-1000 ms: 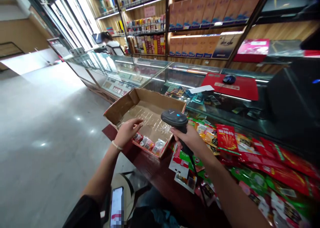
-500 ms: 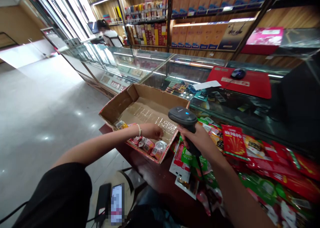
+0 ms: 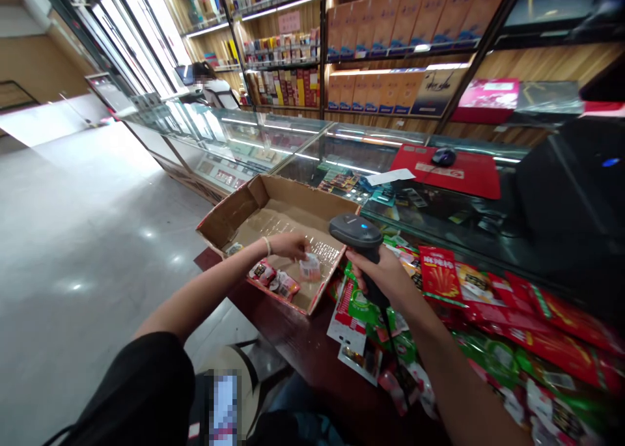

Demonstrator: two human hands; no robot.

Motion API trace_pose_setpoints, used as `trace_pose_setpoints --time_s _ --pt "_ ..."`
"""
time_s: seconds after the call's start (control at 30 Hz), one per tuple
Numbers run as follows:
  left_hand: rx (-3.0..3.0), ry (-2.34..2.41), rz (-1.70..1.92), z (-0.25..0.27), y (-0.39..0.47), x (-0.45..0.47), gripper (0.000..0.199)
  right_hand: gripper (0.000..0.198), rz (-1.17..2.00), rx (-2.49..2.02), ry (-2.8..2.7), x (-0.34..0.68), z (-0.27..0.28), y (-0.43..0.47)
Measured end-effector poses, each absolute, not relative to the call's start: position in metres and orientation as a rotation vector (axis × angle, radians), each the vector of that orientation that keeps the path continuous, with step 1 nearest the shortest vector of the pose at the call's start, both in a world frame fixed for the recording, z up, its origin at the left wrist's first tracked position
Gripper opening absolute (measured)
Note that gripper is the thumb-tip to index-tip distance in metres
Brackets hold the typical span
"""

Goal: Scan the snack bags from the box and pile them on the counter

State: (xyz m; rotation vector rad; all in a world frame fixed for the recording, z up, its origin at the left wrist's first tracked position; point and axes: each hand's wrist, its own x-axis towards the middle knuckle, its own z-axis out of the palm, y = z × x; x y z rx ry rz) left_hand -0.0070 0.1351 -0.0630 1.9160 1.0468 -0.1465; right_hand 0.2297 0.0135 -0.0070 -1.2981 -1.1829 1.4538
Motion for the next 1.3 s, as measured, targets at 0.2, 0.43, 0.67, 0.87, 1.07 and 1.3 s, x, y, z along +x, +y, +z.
trace_pose_setpoints --time_s 0.2,0.43,0.67,0.87,1.07,1.3 --pt "1.443 1.268 0.605 -0.025 0.124 -0.034 0.032 0.036 1.411 -1.288 -1.197 0.233 -0.006 -0.006" --pt "1.194 1.26 0.944 -0.011 0.09 -0.034 0.031 0.035 1.386 -1.349 -1.28 0.232 -0.012 -0.032" --pt "1.255 1.269 0.955 -0.001 0.069 -0.027 0.038 0.035 1.397 -1.382 -1.291 0.239 -0.008 -0.058" --pt "1.362 1.145 0.986 0.006 0.045 -0.001 0.044 0.035 1.299 -1.366 -1.135 0.268 -0.007 -0.092" --pt "1.849 1.096 0.835 0.006 0.01 0.056 0.031 0.041 1.187 -1.441 -0.89 0.316 -0.017 -0.133" --pt "2.474 1.186 0.615 -0.01 -0.013 0.131 0.012 0.042 1.067 -1.429 -0.717 0.35 -0.02 -0.171"
